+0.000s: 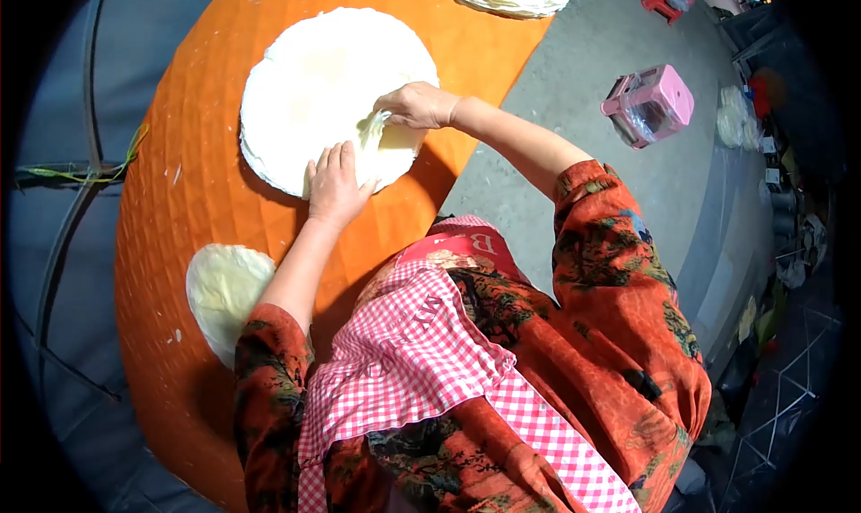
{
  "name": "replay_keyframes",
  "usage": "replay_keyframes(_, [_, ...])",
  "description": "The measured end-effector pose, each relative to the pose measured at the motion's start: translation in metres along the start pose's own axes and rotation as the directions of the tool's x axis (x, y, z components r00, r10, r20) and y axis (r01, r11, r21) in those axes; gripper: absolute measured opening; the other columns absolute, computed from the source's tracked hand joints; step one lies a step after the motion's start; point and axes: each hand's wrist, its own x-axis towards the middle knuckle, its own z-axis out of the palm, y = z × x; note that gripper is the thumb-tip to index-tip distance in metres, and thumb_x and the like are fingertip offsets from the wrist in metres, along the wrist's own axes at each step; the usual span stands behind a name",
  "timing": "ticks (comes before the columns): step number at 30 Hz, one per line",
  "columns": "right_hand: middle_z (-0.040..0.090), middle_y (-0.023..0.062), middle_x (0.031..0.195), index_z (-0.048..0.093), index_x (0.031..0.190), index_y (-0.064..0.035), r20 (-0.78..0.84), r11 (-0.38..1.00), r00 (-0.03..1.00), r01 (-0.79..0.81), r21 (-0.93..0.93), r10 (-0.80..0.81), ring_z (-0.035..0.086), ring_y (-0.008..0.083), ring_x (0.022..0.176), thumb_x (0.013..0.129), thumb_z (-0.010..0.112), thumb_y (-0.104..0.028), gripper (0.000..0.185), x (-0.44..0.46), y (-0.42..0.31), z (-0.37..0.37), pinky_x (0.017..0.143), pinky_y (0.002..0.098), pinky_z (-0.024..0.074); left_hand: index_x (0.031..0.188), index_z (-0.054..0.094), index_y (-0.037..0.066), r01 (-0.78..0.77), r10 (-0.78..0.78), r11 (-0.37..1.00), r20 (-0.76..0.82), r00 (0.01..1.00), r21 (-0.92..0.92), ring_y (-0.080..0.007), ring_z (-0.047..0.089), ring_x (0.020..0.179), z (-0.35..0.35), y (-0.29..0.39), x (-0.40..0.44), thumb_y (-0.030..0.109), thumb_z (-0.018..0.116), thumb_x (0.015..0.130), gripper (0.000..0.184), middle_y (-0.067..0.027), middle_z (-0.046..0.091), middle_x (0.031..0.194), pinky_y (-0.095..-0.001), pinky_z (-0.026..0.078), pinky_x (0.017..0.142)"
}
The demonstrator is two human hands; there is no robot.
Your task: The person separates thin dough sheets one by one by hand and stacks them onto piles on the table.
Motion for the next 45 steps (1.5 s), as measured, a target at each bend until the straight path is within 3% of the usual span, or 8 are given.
replay_keyframes(5, [0.064, 0.0154, 0.091, 0.06, 0.106, -0.0064, -0.478, 0.961, 0.856, 0.07, -0.266, -0.195, 0.061, 0.032, 0.085, 0.078, 0.063, -0.02, 0.031, -0.017, -0.006, -0.005, 0.074, 0.0407, 0.0472, 0.097, 0.054, 0.003, 0.202, -0.199, 0.959, 0.038, 0.979, -0.199, -0.0356, 0.06, 0.084, 0.004, -0.012, 0.019, 0.021, 0.05, 0.087, 0.021, -0.0157, 0.063, 0.091, -0.0469, 0.047, 0.074])
replay_keyframes(8, [0.065, 0.0135, 0.082, 0.063, 0.099, -0.0055, -0.766, 0.94, 0.588, -0.335, 0.061, 0.259, 0.064, 0.0259, 0.076, 0.078, 0.066, -0.018, 0.024, -0.056, -0.024, 0.01, 0.068, 0.0371, 0.049, 0.094, 0.055, 0.005, 0.221, -0.219, 0.945, 0.034, 0.975, -0.243, -0.0388, 0.06, 0.075, -0.002, -0.016, 0.023, 0.019, 0.049, 0.087, 0.017, -0.0168, 0.063, 0.085, -0.0466, 0.048, 0.066])
replay_keyframes(11, [0.065, 0.0079, 0.07, 0.066, 0.08, -0.0018, -0.192, 0.444, 0.51, -0.435, 0.784, 0.839, 0.062, 0.014, 0.063, 0.079, 0.069, -0.016, 0.015, -0.091, -0.026, 0.084, 0.057, 0.0294, 0.049, 0.093, 0.056, 0.004, 0.281, -0.28, 0.916, 0.045, 0.959, -0.285, -0.0392, 0.06, 0.076, -0.003, -0.019, 0.026, 0.02, 0.048, 0.088, 0.019, -0.0177, 0.063, 0.082, -0.0466, 0.047, 0.067])
replay_keyframes(17, [0.065, 0.0065, 0.071, 0.061, 0.08, -0.0004, 0.142, -0.039, 0.574, -0.189, 0.981, 0.806, 0.063, 0.013, 0.063, 0.084, 0.065, -0.015, 0.016, -0.069, -0.081, 0.106, 0.054, 0.0258, 0.0514, 0.092, 0.059, 0.0, 0.355, -0.391, 0.832, 0.002, 0.92, -0.426, -0.0403, 0.059, 0.071, -0.021, -0.019, 0.039, 0.022, 0.047, 0.091, 0.025, -0.0227, 0.061, 0.074, -0.0454, 0.045, 0.063])
replay_keyframes(30, [0.059, 0.0082, 0.053, 0.06, 0.057, 0.0008, -0.32, 0.646, 0.578, -0.541, 0.538, 0.75, 0.058, 0.0164, 0.048, 0.08, 0.068, -0.031, 0.041, -0.066, -0.1, 0.069, 0.051, 0.0338, 0.0472, 0.096, 0.058, -0.006, 0.269, -0.462, 0.69, -0.123, 0.878, -0.672, -0.0411, 0.059, 0.075, -0.014, -0.03, 0.033, 0.016, 0.047, 0.091, 0.025, -0.024, 0.063, 0.083, -0.042, 0.045, 0.069])
replay_keyframes(34, [0.06, 0.0088, 0.073, 0.058, 0.085, -0.0005, -0.035, -0.102, 0.648, 0.172, 0.98, 0.761, 0.061, 0.019, 0.068, 0.084, 0.061, -0.046, 0.046, -0.028, -0.079, 0.049, 0.056, 0.0358, 0.0513, 0.095, 0.058, -0.005, 0.316, -0.461, 0.717, -0.082, 0.884, -0.621, -0.042, 0.058, 0.075, -0.018, -0.023, 0.028, 0.017, 0.047, 0.09, 0.025, -0.0262, 0.062, 0.084, -0.0432, 0.045, 0.068])
replay_keyframes(38, [0.058, 0.0196, 0.106, 0.043, 0.12, 0.0015, 0.294, -0.511, 0.629, 0.194, 0.837, 0.72, 0.057, 0.0322, 0.101, 0.087, 0.054, -0.048, 0.061, 0.011, -0.004, -0.003, 0.083, 0.0447, 0.0492, 0.095, 0.056, -0.006, 0.339, -0.466, 0.781, -0.128, 0.875, -0.524, -0.0391, 0.058, 0.078, -0.002, -0.019, 0.019, 0.015, 0.045, 0.091, 0.025, -0.0244, 0.061, 0.085, -0.04, 0.045, 0.071])
replay_keyframes(45, [0.065, 0.016, 0.079, 0.06, 0.104, 0.0034, -0.233, 0.591, 0.553, -0.66, 0.464, 0.8, 0.064, 0.0236, 0.069, 0.076, 0.068, -0.024, 0.04, 0.026, 0.117, 0.016, 0.058, 0.0379, 0.052, 0.133, 0.04, 0.005, 0.041, -0.032, 0.996, 0.107, 0.994, -0.084, -0.03, 0.02, 0.137, 0.01, 0.0, -0.018, 0.036, 0.063, 0.078, 0.067, -0.0157, 0.031, 0.142, -0.0528, 0.013, 0.11])
